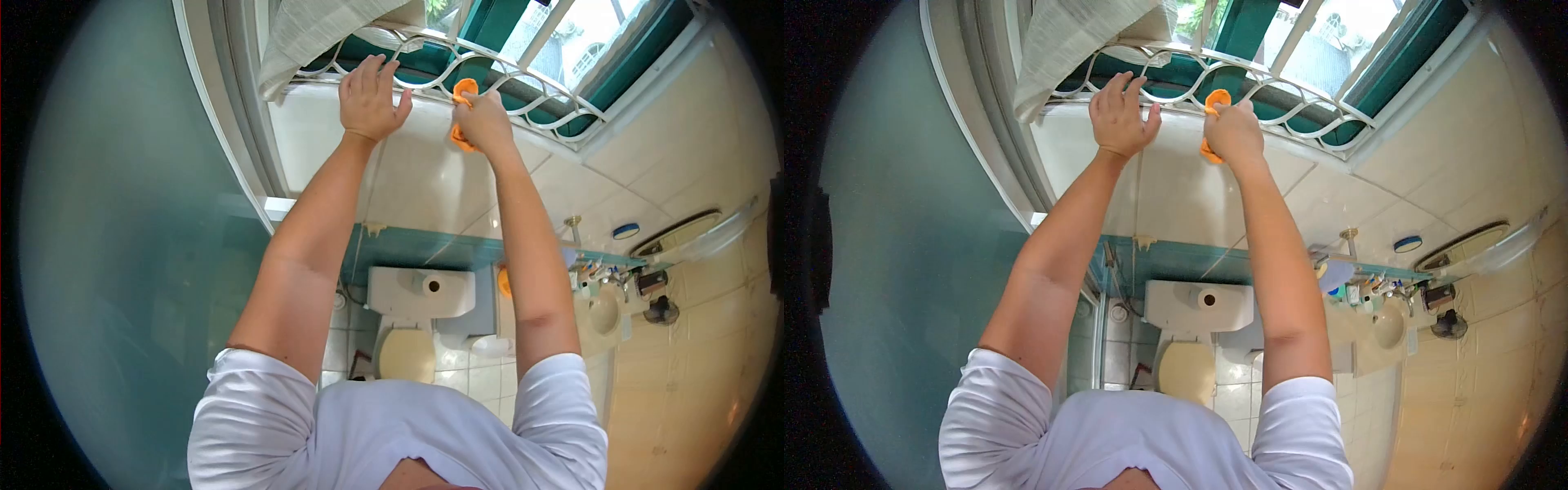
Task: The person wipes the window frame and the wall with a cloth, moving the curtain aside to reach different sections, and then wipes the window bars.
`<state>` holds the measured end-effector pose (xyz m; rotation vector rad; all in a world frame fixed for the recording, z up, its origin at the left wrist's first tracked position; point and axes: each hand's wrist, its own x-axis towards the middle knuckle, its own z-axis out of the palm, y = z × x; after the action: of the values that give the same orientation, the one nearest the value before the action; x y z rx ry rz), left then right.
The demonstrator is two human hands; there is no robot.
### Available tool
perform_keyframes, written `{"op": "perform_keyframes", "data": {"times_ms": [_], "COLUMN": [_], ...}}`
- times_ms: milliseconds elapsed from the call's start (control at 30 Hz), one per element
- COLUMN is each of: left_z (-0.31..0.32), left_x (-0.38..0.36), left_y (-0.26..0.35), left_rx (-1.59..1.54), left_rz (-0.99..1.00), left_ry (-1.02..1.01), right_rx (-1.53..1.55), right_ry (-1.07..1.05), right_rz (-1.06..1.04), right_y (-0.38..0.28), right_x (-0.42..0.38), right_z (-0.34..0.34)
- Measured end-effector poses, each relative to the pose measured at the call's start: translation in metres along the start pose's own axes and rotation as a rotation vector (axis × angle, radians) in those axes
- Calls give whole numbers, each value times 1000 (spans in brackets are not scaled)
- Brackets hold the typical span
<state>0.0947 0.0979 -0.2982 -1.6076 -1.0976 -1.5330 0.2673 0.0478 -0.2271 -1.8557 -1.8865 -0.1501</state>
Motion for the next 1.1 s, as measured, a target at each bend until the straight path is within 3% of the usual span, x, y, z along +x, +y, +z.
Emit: {"op": "perform_keyframes", "data": {"times_ms": [33, 133, 233, 267, 367, 400, 500, 633, 667, 767, 867, 1000, 1100], "left_z": [0, -3, -2, -3, -3, -3, -3, -4, -5, -2, 3, 4, 1], "left_x": [-1, -1, -1, 0, 0, 0, -1, -2, -2, -5, -7, -11, -10], "left_y": [0, 2, 1, 0, 1, 0, -1, -3, -3, -5, -5, -4, -3], "left_rx": [-1, 7, 3, -2, -14, -20, -34, -68, -77, -75, -74, 61, 34], "left_rz": [1, -14, -18, -10, 2, 3, 1, -4, -3, -9, -62, -66, -63], "left_ry": [-3, -12, -29, -22, 0, 2, -6, -4, 1, 32, 81, 84, 60], "right_rx": [42, -250, -97, 88, 166, -3, -445, -515, -432, -375, -190, 330, 909], "right_ry": [-16, 65, -46, -69, 239, 386, 462, 260, 162, 181, 11, -114, -128], "right_rz": [-10, -167, -57, -86, -211, -350, -473, -442, -402, -328, -247, -248, -99], "right_y": [3, -12, -17, -11, -20, -28, -22, -31, -34, -56, -81, -61, -49], "right_x": [0, 5, 15, 15, -12, -19, 5, 9, 7, 3, 2, 32, 28], "right_z": [-1, 23, 19, 11, 0, -3, -3, -2, 12, 39, 21, 34, 41]}}
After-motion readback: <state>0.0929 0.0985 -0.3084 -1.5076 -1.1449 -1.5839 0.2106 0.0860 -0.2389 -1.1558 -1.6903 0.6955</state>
